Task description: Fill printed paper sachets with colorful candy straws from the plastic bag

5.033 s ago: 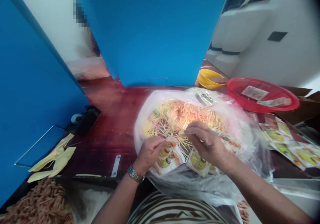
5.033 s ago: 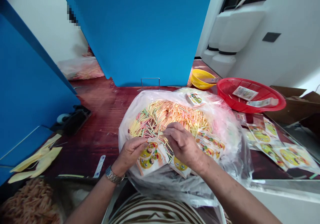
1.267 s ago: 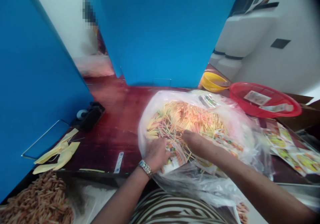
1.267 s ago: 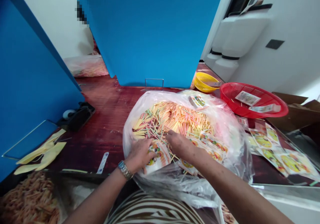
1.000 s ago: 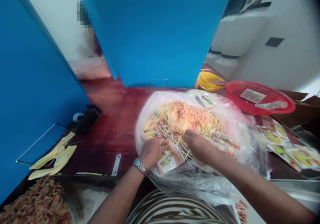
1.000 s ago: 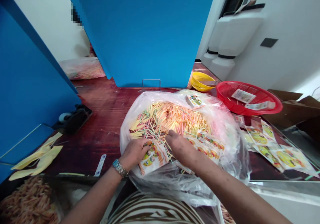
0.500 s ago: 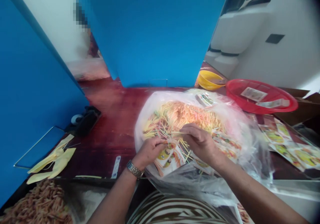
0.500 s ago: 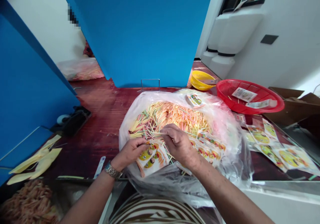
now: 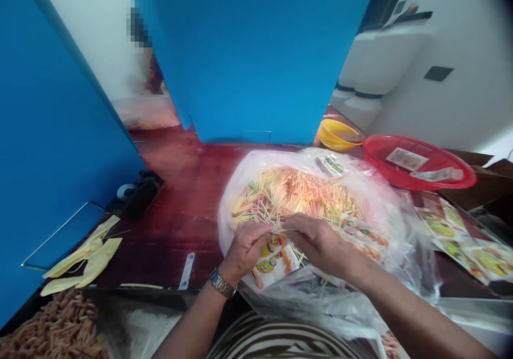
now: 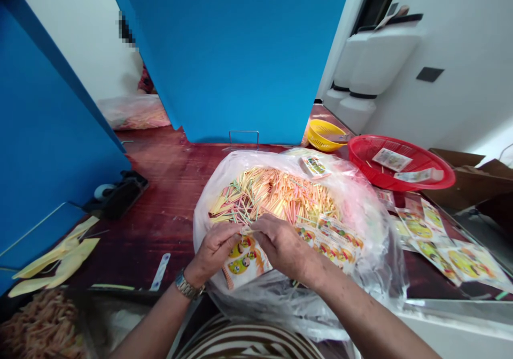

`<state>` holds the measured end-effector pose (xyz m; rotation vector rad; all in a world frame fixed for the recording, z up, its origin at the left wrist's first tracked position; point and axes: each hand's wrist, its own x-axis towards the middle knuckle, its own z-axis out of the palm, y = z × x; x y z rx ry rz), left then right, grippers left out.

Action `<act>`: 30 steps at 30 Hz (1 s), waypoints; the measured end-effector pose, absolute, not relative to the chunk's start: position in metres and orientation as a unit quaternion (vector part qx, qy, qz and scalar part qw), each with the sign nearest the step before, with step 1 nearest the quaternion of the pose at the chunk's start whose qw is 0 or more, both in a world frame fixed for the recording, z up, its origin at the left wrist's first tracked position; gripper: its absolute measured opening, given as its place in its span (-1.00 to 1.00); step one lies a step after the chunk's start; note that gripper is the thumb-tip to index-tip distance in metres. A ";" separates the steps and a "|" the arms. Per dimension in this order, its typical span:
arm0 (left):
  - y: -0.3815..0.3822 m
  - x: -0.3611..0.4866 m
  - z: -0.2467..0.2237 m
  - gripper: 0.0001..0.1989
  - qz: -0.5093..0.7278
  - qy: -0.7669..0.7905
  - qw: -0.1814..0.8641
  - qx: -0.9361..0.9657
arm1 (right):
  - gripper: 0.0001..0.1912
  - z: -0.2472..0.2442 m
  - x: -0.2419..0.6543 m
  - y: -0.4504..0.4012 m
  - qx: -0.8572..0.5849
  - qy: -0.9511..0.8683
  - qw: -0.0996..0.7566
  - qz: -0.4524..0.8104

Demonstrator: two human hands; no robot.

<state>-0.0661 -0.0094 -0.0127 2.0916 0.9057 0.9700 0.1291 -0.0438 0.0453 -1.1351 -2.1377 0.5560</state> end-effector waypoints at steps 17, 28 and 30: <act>-0.019 -0.068 -0.011 -0.75 0.530 0.282 0.383 0.702 | -0.74 0.068 0.142 -0.055 -0.516 -0.823 0.237 -0.018; -0.033 -0.025 -0.005 -0.70 0.268 0.298 0.581 0.708 | -0.55 0.021 0.154 -0.097 -0.480 -0.811 0.332 -0.045; -0.031 -0.030 -0.002 -0.69 0.252 0.322 0.473 0.780 | -0.61 0.009 0.182 -0.103 -0.528 -0.795 0.288 -0.079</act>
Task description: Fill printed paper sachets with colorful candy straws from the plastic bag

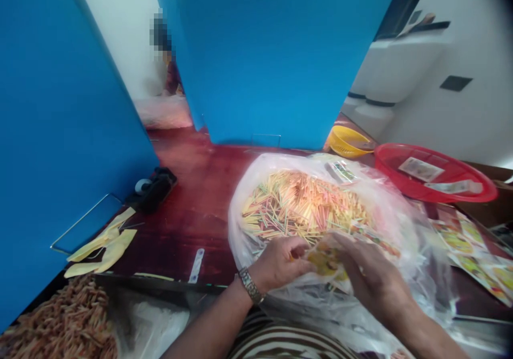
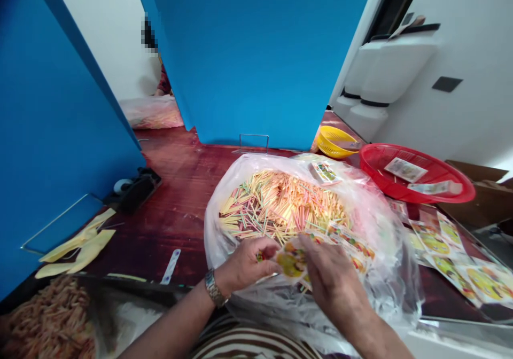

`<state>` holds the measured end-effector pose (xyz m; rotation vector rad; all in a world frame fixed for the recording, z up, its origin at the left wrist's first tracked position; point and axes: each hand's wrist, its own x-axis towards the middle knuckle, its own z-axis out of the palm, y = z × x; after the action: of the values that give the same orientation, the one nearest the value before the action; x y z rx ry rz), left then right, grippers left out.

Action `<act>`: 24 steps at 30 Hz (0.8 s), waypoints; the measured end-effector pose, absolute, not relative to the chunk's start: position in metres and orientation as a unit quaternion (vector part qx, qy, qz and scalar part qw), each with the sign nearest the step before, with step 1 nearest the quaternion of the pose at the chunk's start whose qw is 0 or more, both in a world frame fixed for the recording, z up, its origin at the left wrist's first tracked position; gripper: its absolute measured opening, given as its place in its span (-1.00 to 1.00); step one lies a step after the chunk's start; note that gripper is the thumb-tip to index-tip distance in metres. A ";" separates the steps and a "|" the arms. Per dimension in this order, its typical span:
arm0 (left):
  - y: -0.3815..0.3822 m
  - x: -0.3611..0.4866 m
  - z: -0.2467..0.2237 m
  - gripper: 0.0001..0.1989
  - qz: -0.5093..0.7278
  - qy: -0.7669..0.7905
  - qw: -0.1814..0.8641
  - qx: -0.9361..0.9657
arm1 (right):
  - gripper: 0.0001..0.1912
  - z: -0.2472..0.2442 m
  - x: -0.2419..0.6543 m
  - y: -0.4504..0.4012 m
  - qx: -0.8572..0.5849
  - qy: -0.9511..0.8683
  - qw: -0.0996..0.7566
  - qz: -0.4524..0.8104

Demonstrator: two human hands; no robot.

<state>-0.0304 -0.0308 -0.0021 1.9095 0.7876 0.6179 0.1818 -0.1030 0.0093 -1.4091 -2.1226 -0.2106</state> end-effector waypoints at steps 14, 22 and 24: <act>-0.026 -0.097 0.007 -0.78 0.012 0.506 0.016 0.863 | -0.76 0.000 0.050 0.055 -0.484 -0.874 -0.042 0.012; -0.022 -0.098 0.003 -0.74 0.006 0.516 0.050 0.855 | -0.81 -0.020 0.029 0.054 -0.448 -0.891 -0.068 -0.002; -0.022 -0.099 0.003 -0.75 -0.001 0.521 0.056 0.852 | -0.81 -0.018 0.031 0.051 -0.458 -0.886 -0.066 -0.002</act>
<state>-0.0990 -0.0222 0.0033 2.5842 1.5819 -0.0032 0.0307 0.0511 -0.0182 -1.5039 -2.9077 -0.0065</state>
